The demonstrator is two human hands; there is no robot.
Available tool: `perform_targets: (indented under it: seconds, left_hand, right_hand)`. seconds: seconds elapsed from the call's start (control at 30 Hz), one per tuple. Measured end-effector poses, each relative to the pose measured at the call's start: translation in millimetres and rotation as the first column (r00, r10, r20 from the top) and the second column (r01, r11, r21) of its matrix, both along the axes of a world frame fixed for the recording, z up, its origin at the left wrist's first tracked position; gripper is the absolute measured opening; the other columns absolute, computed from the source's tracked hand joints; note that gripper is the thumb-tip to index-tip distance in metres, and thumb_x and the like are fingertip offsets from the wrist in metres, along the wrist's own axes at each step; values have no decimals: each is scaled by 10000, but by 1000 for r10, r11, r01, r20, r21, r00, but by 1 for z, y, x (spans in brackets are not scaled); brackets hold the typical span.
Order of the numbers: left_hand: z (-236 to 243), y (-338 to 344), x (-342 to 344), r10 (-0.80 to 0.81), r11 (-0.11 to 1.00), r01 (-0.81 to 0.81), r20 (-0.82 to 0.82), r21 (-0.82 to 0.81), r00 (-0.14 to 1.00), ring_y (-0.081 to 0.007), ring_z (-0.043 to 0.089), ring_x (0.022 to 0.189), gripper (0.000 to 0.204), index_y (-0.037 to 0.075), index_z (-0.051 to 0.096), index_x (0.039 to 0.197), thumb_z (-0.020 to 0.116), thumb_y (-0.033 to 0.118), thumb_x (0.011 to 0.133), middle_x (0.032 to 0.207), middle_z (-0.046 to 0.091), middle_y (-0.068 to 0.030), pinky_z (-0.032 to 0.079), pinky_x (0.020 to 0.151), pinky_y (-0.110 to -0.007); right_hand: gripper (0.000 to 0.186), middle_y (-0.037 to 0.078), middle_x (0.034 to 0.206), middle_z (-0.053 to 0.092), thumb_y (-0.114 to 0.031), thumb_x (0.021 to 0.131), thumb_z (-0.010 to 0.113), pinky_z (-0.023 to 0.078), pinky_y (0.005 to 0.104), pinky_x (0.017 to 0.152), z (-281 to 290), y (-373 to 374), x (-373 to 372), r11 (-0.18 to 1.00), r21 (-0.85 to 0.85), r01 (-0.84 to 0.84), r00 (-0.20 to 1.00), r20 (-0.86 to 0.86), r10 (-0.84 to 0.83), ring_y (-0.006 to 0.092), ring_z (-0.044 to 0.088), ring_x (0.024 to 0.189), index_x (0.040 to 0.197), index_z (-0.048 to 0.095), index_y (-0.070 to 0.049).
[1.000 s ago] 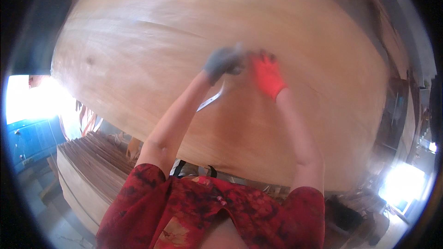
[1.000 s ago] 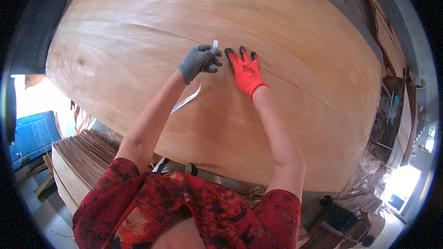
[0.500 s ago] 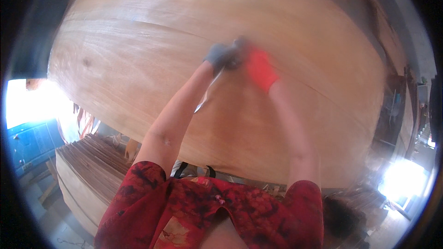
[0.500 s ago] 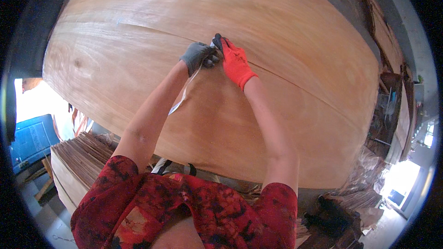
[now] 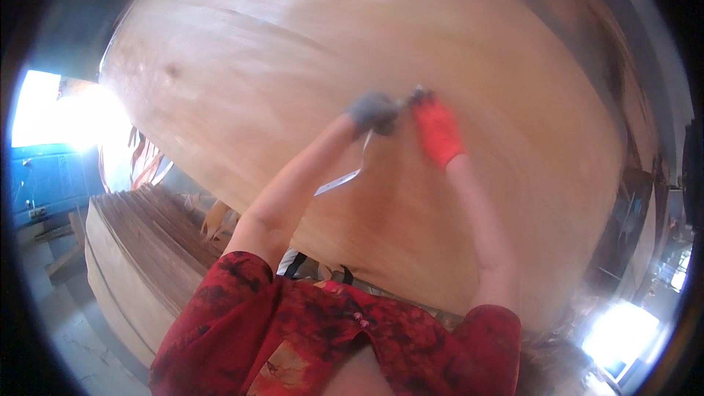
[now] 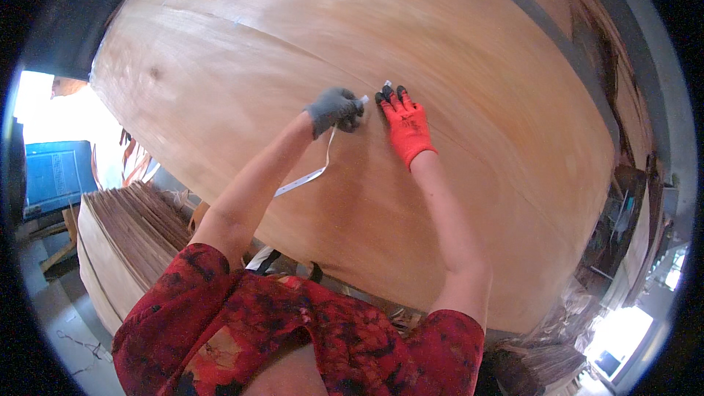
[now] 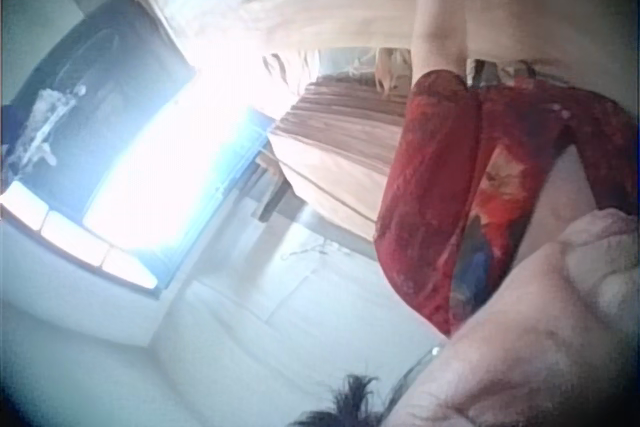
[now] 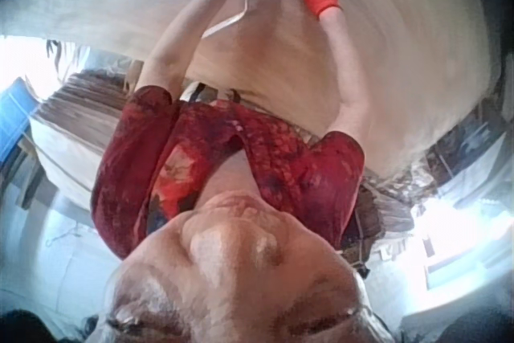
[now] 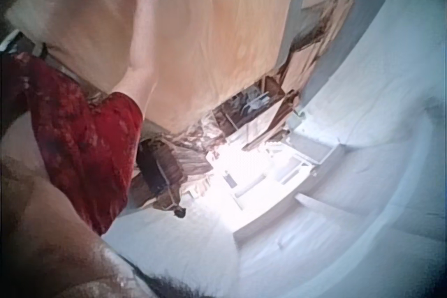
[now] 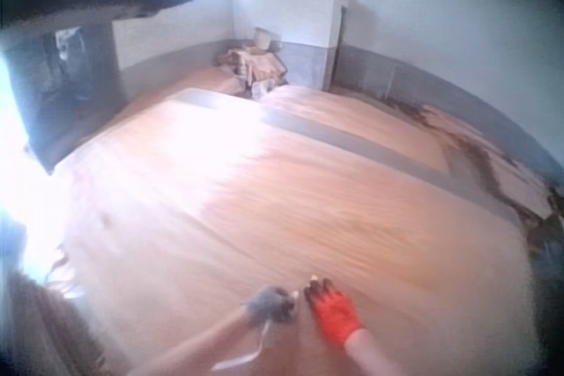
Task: The person applies adhesive to wood veneer sheets, places them on a panel, and uses a block to press them down, then trims the edges with a knife.
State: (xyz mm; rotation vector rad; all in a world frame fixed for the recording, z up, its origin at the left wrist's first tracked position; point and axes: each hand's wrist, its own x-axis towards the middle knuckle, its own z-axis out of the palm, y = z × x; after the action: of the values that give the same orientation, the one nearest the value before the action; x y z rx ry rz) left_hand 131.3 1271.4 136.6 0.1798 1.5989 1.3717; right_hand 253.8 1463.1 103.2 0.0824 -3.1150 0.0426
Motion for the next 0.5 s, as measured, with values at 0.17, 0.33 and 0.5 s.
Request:
perform_targets:
  seconds: [0.17,0.33,0.5]
  left_hand:
    - [63,-134,12,254,935,-291,188,205,949,-72,492,502,234,28,624,1075,594,249,1001,677,531,11,453,504,-237]
    - [36,-319,34,468,524,-641,439,561,767,-38,299,363,127,140,579,990,507,229,1046,572,376,85,276,420,-212]
    - [37,-435,80,419,237,-711,591,662,689,-99,446,511,140,96,677,928,557,24,932,641,410,29,412,550,-248]
  right_hand:
    - [584,79,1548,423,-52,909,465,376,401,1052,9,-17,27,998,54,36,997,64,-39,290,358,1448,1480,439,-173]
    - [595,75,1554,408,-42,911,465,379,398,1053,21,-15,23,987,155,38,995,81,-51,269,340,1454,1491,408,-162]
    - [561,71,1563,395,-17,935,408,357,380,1081,35,-19,40,980,190,64,995,69,-79,267,333,1459,1478,411,-153]
